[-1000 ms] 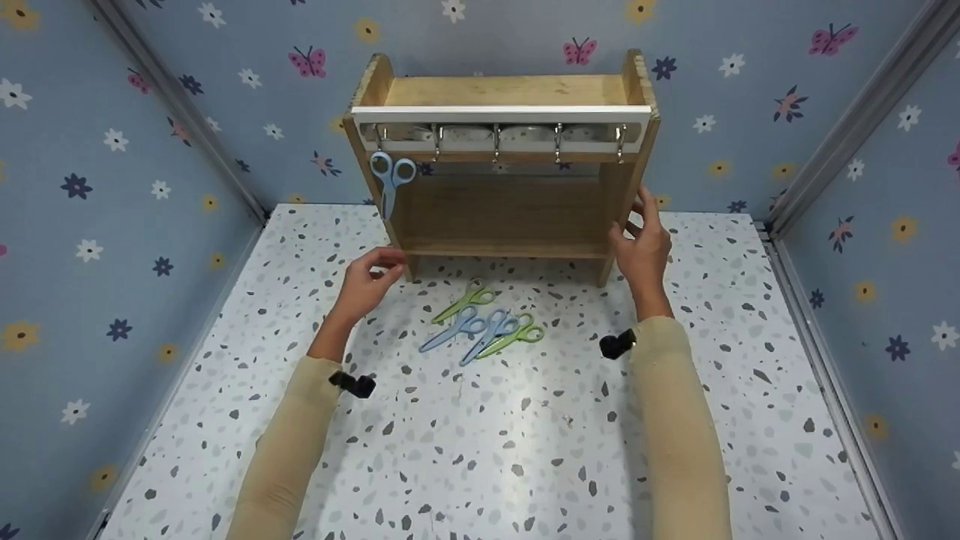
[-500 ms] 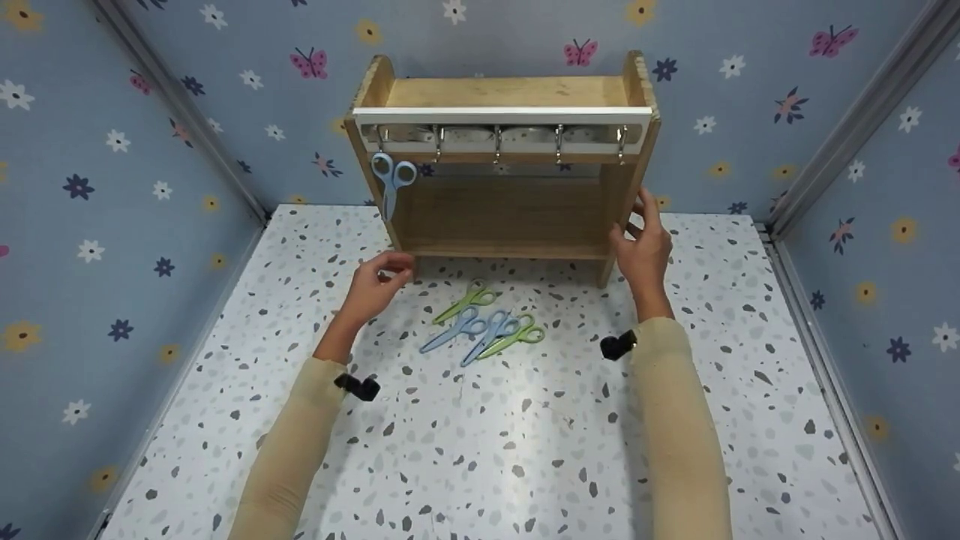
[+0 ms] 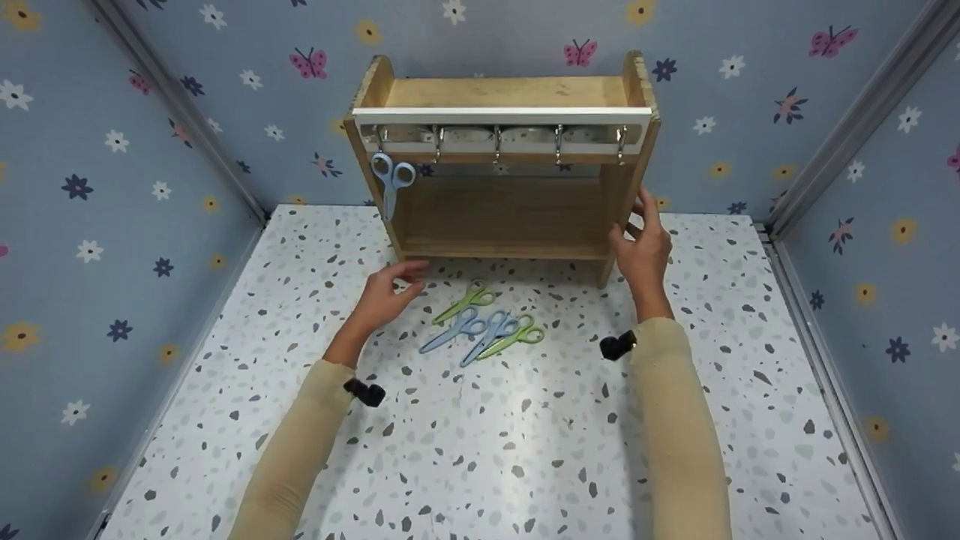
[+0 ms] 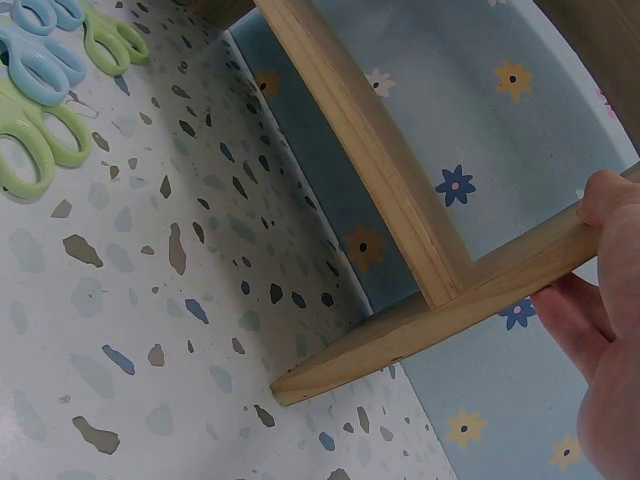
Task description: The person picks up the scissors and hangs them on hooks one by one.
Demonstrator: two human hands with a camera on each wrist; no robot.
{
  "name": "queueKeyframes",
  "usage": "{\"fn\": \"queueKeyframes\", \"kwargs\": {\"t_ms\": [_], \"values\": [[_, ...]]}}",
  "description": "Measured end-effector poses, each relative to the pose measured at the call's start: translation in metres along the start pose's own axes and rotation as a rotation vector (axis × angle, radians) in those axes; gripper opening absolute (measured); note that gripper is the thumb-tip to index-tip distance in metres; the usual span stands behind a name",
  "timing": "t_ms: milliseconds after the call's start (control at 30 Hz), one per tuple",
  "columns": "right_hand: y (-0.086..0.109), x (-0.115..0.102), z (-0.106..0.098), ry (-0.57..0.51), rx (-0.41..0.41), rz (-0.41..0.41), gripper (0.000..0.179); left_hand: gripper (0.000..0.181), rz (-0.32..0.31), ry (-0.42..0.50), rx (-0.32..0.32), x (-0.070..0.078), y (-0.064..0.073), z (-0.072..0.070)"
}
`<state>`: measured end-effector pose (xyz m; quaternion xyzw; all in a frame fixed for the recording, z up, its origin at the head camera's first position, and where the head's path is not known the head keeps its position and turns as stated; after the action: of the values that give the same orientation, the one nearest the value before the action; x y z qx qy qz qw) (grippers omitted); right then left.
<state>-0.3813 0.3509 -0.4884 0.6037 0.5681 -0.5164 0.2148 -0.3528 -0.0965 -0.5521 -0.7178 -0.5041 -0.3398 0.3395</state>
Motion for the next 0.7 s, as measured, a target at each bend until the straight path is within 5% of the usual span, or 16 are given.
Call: {"fn": "queueKeyframes", "kwargs": {"t_ms": [300,700], "values": [[0.000,0.000,0.001,-0.005,-0.005,0.010,0.075,0.044,-0.064,-0.124,-0.062,-0.002,0.001,0.010],[0.000,-0.001,-0.001,-0.002,0.011,-0.028,0.075,0.048,-0.068,-0.244,-0.119,-0.007,-0.002,0.023]]}}
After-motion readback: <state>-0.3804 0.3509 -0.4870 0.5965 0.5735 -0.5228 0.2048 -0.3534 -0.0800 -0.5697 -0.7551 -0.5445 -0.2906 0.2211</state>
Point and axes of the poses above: each hand's wrist, its own y-axis away from the middle knuckle, its own z-axis out of the palm, x = y × z, the point moved 7 cm from there along -y, towards the middle knuckle, and after that the axes turned 1 degree about -z, right-handed, at the moved point
